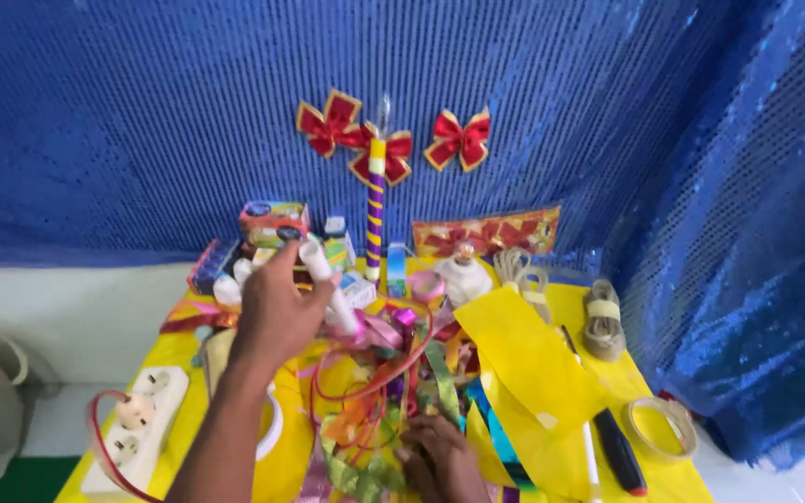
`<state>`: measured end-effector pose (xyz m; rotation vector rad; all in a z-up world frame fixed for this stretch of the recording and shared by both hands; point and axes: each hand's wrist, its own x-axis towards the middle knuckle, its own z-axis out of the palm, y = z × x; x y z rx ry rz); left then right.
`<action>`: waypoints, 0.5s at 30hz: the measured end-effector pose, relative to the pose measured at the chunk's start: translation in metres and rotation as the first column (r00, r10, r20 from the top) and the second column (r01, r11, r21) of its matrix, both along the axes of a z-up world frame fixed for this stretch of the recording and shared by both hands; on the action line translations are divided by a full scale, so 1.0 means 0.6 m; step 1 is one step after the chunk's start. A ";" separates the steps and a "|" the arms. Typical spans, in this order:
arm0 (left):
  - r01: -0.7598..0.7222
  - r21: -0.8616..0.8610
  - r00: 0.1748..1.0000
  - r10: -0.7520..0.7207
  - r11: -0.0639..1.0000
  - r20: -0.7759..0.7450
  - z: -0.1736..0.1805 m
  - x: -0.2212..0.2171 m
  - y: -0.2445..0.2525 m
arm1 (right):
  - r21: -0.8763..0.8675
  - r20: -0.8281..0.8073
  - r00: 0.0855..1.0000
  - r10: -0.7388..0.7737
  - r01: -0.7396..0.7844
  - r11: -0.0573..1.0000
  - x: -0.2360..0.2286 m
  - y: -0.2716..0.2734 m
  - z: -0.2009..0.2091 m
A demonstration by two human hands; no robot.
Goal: A person is wrapping a piece of yellow paper around a white plastic wand at a slow pace on a table with various craft supplies.
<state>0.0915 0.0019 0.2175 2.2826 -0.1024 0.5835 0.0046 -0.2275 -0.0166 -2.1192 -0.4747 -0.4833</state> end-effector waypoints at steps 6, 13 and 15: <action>0.153 -0.580 0.987 -0.094 0.800 0.131 -0.035 -0.055 -0.001 | 0.004 -0.020 1.000 -0.013 0.013 1.000 0.007 0.003 -0.003; 0.022 -1.000 0.994 -0.102 -0.022 0.024 -0.091 -0.096 -0.021 | 0.409 0.049 0.967 -0.252 0.210 0.888 -0.026 0.019 0.056; 0.007 -0.999 0.993 -0.118 -0.041 0.012 -0.097 -0.108 -0.022 | 0.674 -0.104 0.983 -0.149 0.180 0.717 -0.001 0.019 0.089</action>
